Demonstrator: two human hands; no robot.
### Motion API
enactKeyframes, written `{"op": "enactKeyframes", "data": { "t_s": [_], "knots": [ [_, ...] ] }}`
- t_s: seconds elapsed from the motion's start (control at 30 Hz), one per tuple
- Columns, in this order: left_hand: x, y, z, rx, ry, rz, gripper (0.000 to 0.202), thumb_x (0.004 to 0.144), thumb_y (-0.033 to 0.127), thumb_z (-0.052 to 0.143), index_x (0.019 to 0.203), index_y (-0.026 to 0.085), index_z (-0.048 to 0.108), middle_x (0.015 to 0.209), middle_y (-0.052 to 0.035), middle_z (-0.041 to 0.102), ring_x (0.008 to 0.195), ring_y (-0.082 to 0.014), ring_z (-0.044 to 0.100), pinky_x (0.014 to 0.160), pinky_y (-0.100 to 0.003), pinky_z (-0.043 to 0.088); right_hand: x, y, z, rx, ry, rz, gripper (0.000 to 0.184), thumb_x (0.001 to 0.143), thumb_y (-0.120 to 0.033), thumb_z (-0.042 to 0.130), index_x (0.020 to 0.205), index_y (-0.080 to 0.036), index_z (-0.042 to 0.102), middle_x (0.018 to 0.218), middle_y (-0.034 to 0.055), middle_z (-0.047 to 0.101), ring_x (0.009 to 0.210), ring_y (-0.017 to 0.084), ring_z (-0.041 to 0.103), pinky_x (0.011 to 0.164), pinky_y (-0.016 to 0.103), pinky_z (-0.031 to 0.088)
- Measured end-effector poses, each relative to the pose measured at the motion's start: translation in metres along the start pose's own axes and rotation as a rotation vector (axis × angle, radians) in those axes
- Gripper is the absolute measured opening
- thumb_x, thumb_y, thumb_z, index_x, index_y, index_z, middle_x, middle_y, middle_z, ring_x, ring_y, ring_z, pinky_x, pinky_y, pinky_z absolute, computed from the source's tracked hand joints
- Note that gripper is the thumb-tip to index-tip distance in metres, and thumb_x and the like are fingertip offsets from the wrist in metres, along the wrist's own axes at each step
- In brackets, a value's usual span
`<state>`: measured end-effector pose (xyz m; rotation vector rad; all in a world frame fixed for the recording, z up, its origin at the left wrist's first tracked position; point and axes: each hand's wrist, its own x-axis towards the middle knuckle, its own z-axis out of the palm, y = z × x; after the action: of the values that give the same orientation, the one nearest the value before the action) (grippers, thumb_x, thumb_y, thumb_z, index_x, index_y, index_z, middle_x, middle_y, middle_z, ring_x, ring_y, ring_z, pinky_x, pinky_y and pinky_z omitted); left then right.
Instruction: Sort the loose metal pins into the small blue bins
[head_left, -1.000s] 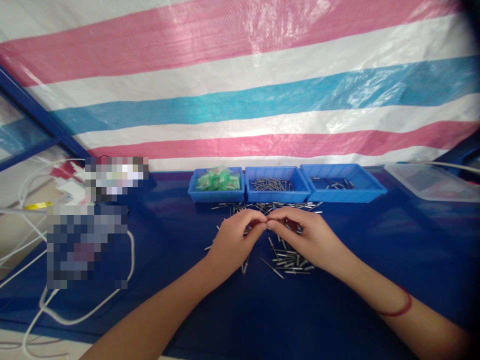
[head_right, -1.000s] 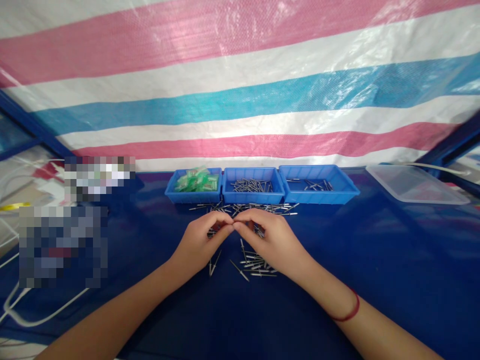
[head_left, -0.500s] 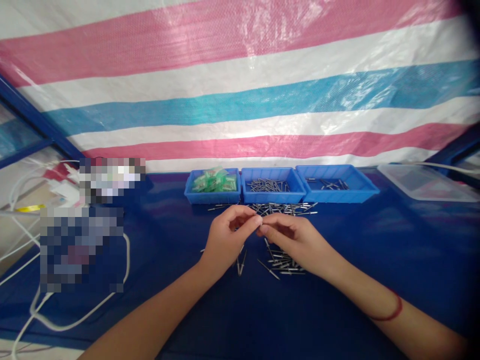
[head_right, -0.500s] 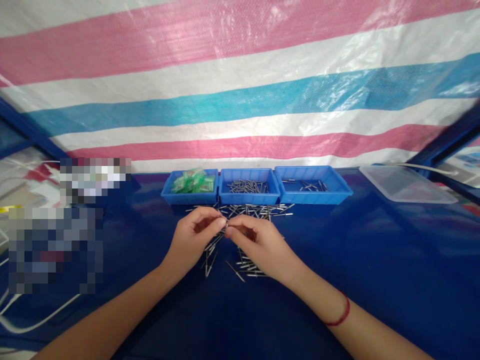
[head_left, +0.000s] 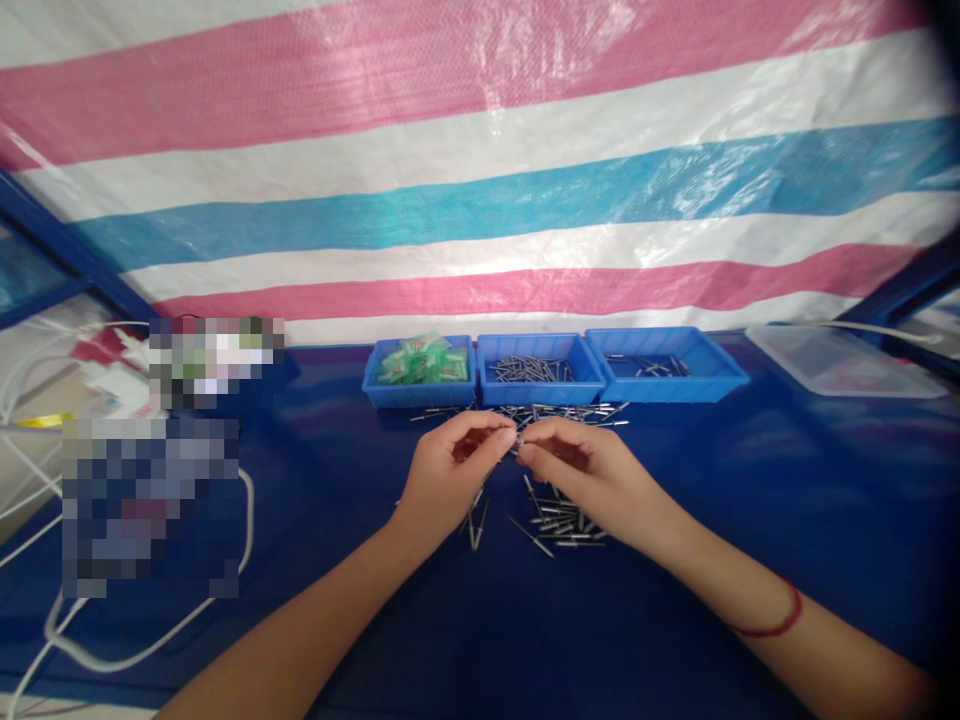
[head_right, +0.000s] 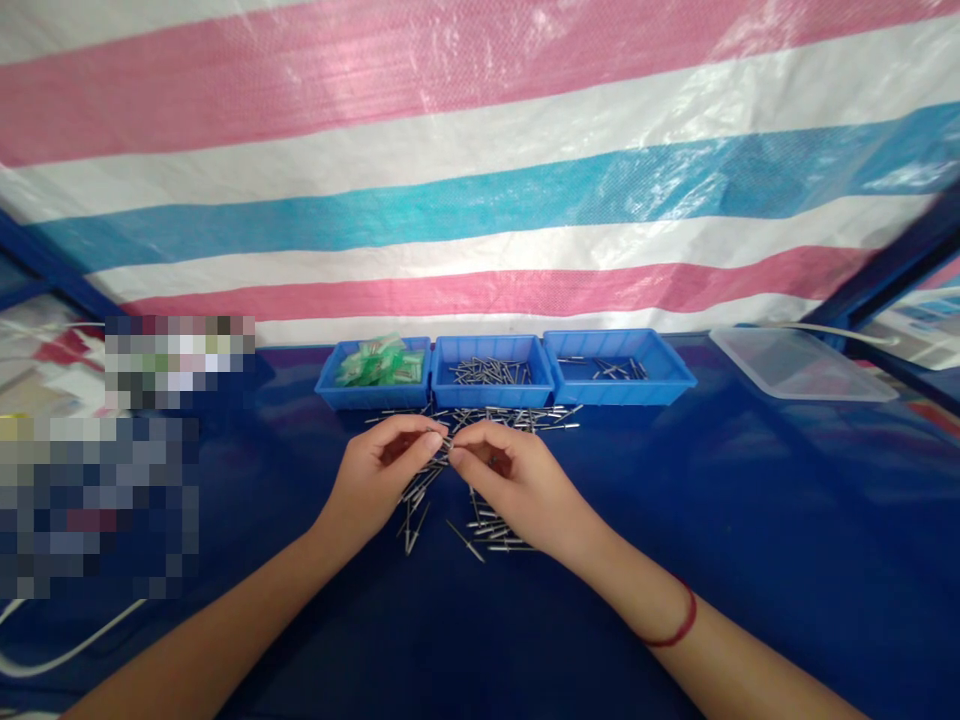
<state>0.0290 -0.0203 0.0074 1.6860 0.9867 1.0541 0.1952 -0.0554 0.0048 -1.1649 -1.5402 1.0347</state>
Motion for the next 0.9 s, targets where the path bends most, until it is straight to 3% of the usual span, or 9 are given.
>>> {"op": "enactKeyframes", "data": {
  "t_s": [0.3, 0.53, 0.63, 0.77, 0.9],
  "knots": [
    [0.002, -0.004, -0.004, 0.059, -0.073, -0.013, 0.021, 0.085, 0.035, 0.06, 0.096, 0.018, 0.067, 0.084, -0.0015, 0.068, 0.07, -0.012, 0.059, 0.062, -0.021, 0.045, -0.002, -0.004, -0.006, -0.01, 0.196, -0.059, 0.014, 0.08, -0.035, 0.065, 0.078, -0.022, 0.062, 0.077, 0.0025, 0.062, 0.069, 0.015, 0.056, 0.055, 0.026, 0.047],
    [0.0, 0.002, -0.003, 0.206, -0.247, 0.002, 0.028, 0.091, 0.04, 0.05, 0.099, 0.017, 0.065, 0.079, -0.001, 0.066, 0.064, -0.0108, 0.056, 0.058, -0.021, 0.042, -0.001, -0.01, -0.015, -0.082, 0.218, -0.09, 0.022, 0.085, -0.039, 0.06, 0.074, -0.02, 0.06, 0.066, -0.0001, 0.056, 0.057, 0.012, 0.05, 0.052, 0.025, 0.044],
    [0.0, 0.004, -0.007, 0.398, -0.257, 0.093, 0.027, 0.092, 0.037, 0.049, 0.107, 0.018, 0.063, 0.094, -0.0025, 0.067, 0.071, -0.0118, 0.059, 0.067, -0.023, 0.046, 0.007, -0.006, -0.037, -0.168, 0.363, -0.1, 0.023, 0.084, -0.043, 0.059, 0.077, -0.021, 0.063, 0.07, 0.0017, 0.061, 0.059, 0.013, 0.054, 0.053, 0.027, 0.045],
    [0.001, 0.001, -0.013, 0.755, -0.277, 0.22, 0.026, 0.093, 0.033, 0.048, 0.105, 0.018, 0.064, 0.105, -0.0053, 0.066, 0.091, -0.0178, 0.061, 0.081, -0.029, 0.046, 0.018, 0.011, -0.08, -0.379, 0.73, -0.13, 0.023, 0.08, -0.043, 0.063, 0.089, -0.022, 0.067, 0.081, 0.0047, 0.068, 0.073, 0.022, 0.063, 0.065, 0.036, 0.049],
    [-0.001, -0.003, -0.015, 0.992, -0.29, 0.223, 0.028, 0.091, 0.036, 0.05, 0.106, 0.018, 0.065, 0.105, -0.0059, 0.065, 0.095, -0.0214, 0.06, 0.082, -0.033, 0.048, 0.023, 0.034, -0.109, -0.71, 0.695, -0.071, 0.023, 0.086, -0.043, 0.052, 0.1, -0.028, 0.065, 0.086, 0.0067, 0.068, 0.074, 0.027, 0.062, 0.072, 0.044, 0.047]
  ]
}}
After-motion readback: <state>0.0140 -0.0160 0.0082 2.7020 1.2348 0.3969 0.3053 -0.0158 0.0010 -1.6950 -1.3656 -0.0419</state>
